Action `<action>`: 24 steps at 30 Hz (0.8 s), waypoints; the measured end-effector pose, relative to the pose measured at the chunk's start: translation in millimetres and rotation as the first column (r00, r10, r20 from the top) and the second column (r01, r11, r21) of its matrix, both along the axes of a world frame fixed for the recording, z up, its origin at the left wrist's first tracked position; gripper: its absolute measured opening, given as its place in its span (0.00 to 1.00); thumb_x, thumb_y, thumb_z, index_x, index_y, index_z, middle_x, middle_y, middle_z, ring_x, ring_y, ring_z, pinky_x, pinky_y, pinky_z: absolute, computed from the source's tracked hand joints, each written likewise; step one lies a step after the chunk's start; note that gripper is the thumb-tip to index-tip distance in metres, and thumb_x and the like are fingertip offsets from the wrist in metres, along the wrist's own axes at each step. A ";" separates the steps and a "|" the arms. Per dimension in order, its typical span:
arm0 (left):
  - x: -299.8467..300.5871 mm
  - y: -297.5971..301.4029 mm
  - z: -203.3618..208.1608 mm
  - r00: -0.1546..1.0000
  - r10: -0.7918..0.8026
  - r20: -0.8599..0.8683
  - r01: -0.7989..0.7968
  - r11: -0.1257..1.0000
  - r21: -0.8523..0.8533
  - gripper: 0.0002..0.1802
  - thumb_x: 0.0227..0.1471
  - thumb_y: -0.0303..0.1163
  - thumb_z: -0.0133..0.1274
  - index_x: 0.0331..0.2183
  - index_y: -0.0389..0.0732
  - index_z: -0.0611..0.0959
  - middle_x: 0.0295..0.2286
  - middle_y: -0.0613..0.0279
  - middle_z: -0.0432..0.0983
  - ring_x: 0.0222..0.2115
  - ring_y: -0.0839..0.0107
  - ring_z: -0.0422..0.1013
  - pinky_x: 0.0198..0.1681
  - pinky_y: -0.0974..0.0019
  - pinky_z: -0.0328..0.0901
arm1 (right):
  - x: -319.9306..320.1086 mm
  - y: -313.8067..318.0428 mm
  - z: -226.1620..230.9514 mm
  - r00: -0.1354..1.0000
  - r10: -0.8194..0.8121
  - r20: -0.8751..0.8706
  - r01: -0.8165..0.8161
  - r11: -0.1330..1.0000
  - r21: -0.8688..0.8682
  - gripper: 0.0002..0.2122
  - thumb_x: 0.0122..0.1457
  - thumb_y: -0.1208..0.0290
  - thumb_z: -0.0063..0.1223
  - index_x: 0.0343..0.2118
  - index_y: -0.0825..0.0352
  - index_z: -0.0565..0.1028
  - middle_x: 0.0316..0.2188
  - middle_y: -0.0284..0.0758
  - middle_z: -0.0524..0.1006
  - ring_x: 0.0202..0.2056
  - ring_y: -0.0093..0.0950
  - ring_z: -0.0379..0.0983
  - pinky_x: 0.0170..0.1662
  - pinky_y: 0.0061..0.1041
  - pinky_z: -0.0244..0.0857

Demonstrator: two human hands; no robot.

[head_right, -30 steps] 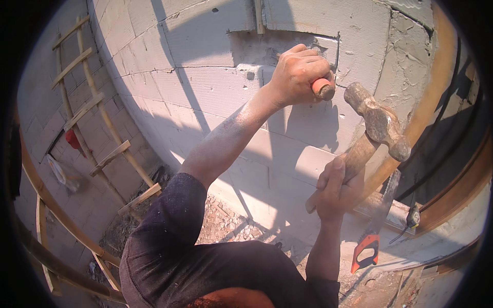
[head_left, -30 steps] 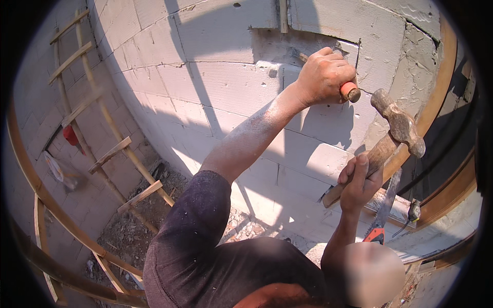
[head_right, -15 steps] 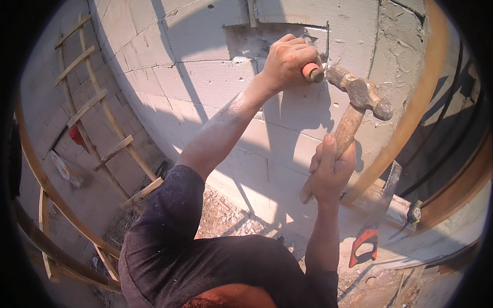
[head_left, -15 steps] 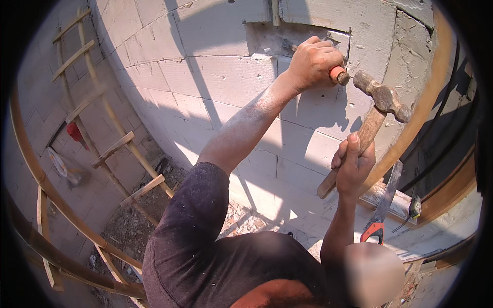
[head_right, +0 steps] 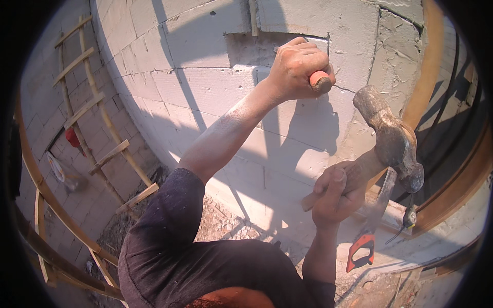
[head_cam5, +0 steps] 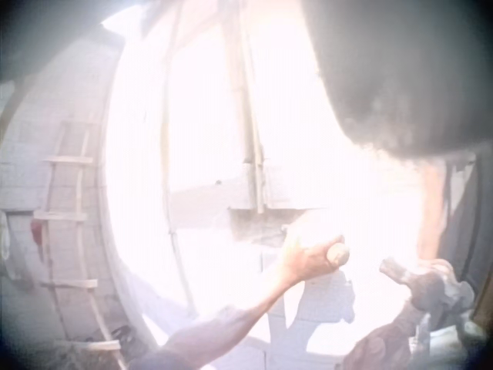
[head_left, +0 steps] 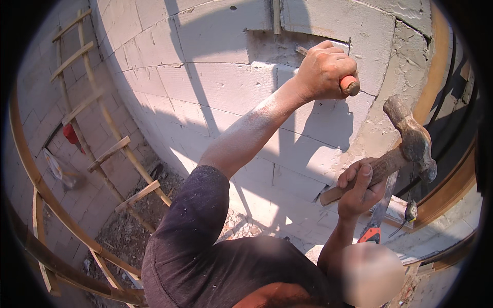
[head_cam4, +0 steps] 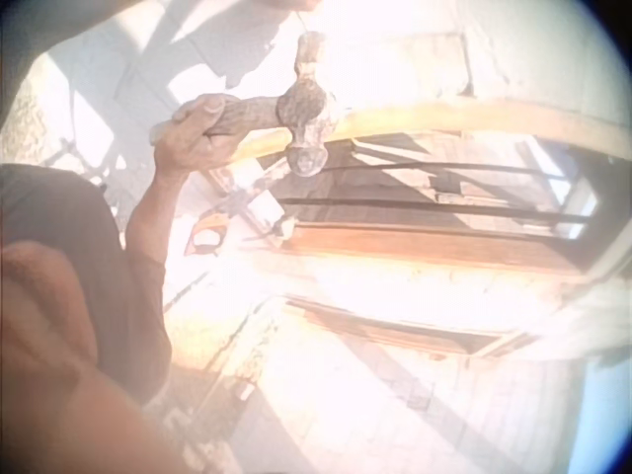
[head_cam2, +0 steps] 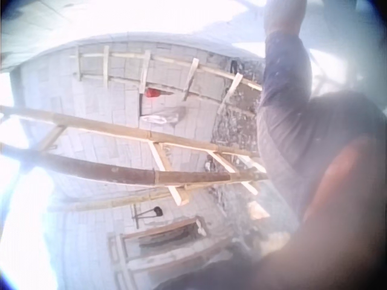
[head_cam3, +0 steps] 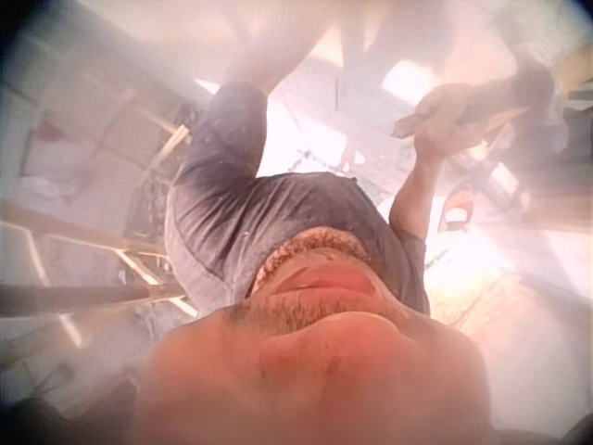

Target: The person uses a hammer and a chisel to chip a channel into a wall made of concrete blocks, repeatedly striking the chisel to remove material from the wall.

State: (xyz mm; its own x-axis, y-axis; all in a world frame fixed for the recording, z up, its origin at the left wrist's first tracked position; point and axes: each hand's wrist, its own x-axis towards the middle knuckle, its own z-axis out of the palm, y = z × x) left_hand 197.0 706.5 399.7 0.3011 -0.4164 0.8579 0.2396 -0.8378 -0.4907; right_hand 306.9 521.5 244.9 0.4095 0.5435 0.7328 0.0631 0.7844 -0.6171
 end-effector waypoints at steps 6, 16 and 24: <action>-5.5 7.2 7.9 0.993 -0.036 0.109 0.041 0.998 -0.039 0.13 0.33 0.26 0.61 0.15 0.47 0.71 0.13 0.67 0.69 0.17 0.66 0.69 0.24 0.65 0.60 | -8.1 -9.0 9.4 0.999 -0.035 -0.009 0.035 0.999 -0.007 0.11 0.70 0.65 0.45 0.37 0.70 0.65 0.20 0.34 0.66 0.16 0.20 0.62 0.19 0.20 0.61; -7.9 12.8 4.2 0.998 0.015 0.065 -0.011 0.998 -0.066 0.12 0.32 0.30 0.64 0.16 0.48 0.74 0.15 0.67 0.72 0.19 0.65 0.72 0.26 0.63 0.63 | -23.3 9.2 32.5 0.999 -0.010 -0.040 0.002 0.978 -0.210 0.12 0.71 0.64 0.44 0.32 0.67 0.65 0.18 0.29 0.65 0.15 0.18 0.62 0.18 0.19 0.59; -9.5 15.2 5.2 0.991 0.136 0.007 -0.135 0.984 -0.117 0.09 0.34 0.34 0.62 0.18 0.48 0.75 0.17 0.66 0.74 0.22 0.64 0.74 0.30 0.60 0.65 | -18.5 17.0 25.5 0.998 0.007 -0.061 -0.013 0.995 -0.101 0.13 0.71 0.65 0.44 0.31 0.66 0.65 0.17 0.28 0.65 0.14 0.17 0.62 0.16 0.19 0.59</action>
State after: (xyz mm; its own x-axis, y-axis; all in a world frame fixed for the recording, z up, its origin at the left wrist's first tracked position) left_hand 187.5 721.7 404.8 0.3351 -0.2698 0.9027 0.3612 -0.8481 -0.3875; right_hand 288.4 538.5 270.3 0.4455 0.6179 0.6479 0.0161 0.7180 -0.6958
